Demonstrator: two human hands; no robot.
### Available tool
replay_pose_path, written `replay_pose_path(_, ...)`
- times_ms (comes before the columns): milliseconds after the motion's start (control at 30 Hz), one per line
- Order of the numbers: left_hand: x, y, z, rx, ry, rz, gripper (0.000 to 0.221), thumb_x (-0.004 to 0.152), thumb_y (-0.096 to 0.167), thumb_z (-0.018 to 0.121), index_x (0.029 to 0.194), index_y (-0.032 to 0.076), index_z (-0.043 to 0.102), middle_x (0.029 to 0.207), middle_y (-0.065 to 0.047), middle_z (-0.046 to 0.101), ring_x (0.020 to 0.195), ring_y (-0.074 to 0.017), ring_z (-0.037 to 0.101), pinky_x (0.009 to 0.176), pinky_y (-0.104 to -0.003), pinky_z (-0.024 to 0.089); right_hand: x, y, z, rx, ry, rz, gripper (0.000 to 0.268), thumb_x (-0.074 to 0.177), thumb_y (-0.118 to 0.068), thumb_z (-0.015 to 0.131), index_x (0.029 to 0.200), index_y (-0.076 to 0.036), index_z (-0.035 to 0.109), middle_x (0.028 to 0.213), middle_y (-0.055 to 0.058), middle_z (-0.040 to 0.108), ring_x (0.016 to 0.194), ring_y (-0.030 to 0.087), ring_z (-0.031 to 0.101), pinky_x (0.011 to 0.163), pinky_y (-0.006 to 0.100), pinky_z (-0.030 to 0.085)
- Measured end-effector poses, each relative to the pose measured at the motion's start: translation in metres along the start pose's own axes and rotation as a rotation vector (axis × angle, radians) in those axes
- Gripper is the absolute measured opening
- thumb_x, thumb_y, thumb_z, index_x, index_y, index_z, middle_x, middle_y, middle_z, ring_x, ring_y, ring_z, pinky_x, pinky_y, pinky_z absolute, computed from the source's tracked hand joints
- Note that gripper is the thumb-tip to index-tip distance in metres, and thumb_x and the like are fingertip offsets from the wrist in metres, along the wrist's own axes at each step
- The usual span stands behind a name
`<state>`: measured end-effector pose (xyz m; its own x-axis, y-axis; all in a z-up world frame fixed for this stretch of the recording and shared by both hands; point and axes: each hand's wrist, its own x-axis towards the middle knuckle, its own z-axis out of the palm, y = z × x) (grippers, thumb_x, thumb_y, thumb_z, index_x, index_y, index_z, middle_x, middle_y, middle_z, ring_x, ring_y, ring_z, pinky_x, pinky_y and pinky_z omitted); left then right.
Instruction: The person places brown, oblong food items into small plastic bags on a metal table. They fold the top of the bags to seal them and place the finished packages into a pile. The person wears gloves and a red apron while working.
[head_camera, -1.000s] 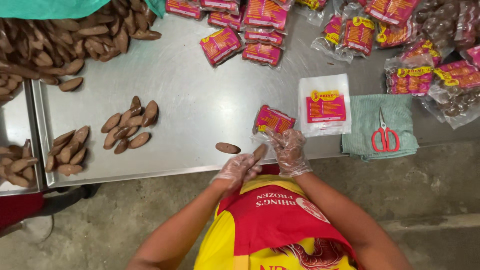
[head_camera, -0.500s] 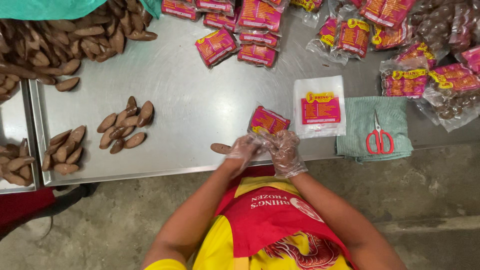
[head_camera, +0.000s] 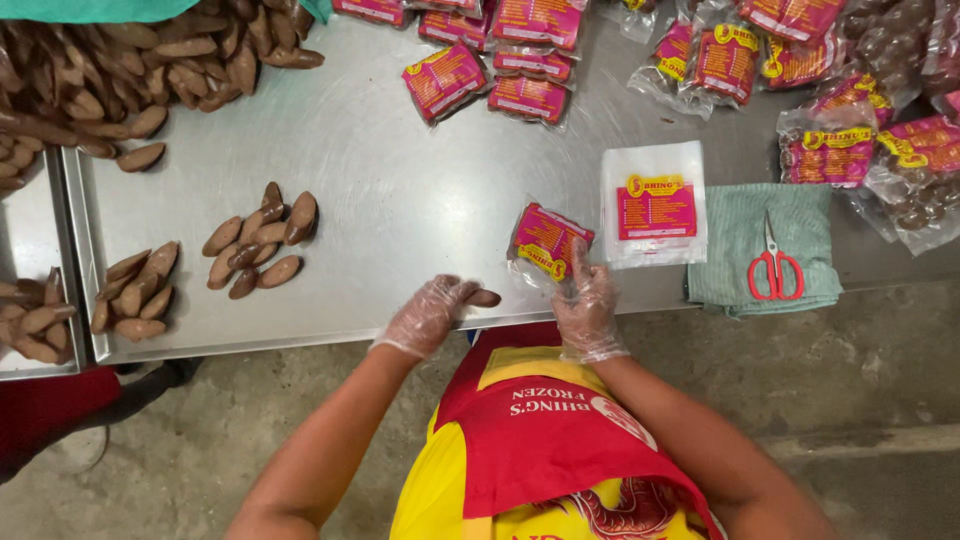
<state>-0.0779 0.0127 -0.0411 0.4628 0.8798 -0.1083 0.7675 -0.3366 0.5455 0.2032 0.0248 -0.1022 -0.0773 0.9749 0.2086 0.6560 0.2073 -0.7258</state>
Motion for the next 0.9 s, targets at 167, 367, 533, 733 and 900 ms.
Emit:
replay_pose_path(167,0.000,0.008,0.025,0.032,-0.041,-0.100,0.030,0.091,0.013,0.063,0.122,0.011,0.065,0.115,-0.015,0.070,0.105,-0.0336,0.065,0.094,-0.047,0.052,-0.009,-0.001,0.000,0.032,-0.013,0.025,0.052,0.086,-0.007,0.075,0.137,-0.021,0.069,0.091,0.013,0.060,0.078,0.028,0.063,0.071,0.041,0.052)
replay_pose_path(367,0.004,0.031,0.050,-0.899,-0.178,-0.691,0.024,0.104,0.023,0.057,0.120,0.007,0.065,0.093,-0.008,0.073,0.081,-0.0178,0.064,0.075,-0.033,0.055,-0.010,0.012,0.000,0.070,-0.044,0.029,0.038,0.089,-0.011,0.078,0.126,-0.021,0.076,0.084,0.011,0.059,0.072,0.027,0.060,0.065,0.039,0.049)
replay_pose_path(533,0.029,0.039,0.082,-1.581,-0.064,-0.644,0.023,0.106,0.017,0.057,0.122,0.002,0.062,0.092,-0.005,0.064,0.076,-0.0111,0.057,0.067,-0.024,0.050,-0.016,0.032,0.010,0.269,-0.089,0.230,0.020,0.095,-0.020,0.078,0.108,-0.014,0.065,0.081,0.005,0.065,0.069,0.023,0.062,0.065,0.036,0.050)
replay_pose_path(733,0.085,0.060,0.104,-1.486,0.057,-0.858,0.017,0.101,0.008,0.050,0.105,-0.001,0.064,0.088,-0.008,0.070,0.075,-0.0127,0.065,0.069,-0.025,0.055,-0.006,0.021,-0.004,0.159,-0.130,0.005,0.030,0.093,-0.019,0.074,0.123,-0.016,0.077,0.082,0.011,0.061,0.070,0.024,0.060,0.063,0.039,0.047)
replay_pose_path(900,0.104,0.060,0.145,-1.556,0.346,-0.827,0.015,0.101,0.012,0.056,0.095,0.003,0.067,0.079,-0.005,0.064,0.066,-0.0133,0.056,0.056,-0.031,0.045,-0.003,0.026,0.002,0.293,-0.154,0.095,0.027,0.094,-0.022,0.075,0.121,-0.017,0.078,0.080,0.011,0.061,0.068,0.025,0.059,0.061,0.039,0.048)
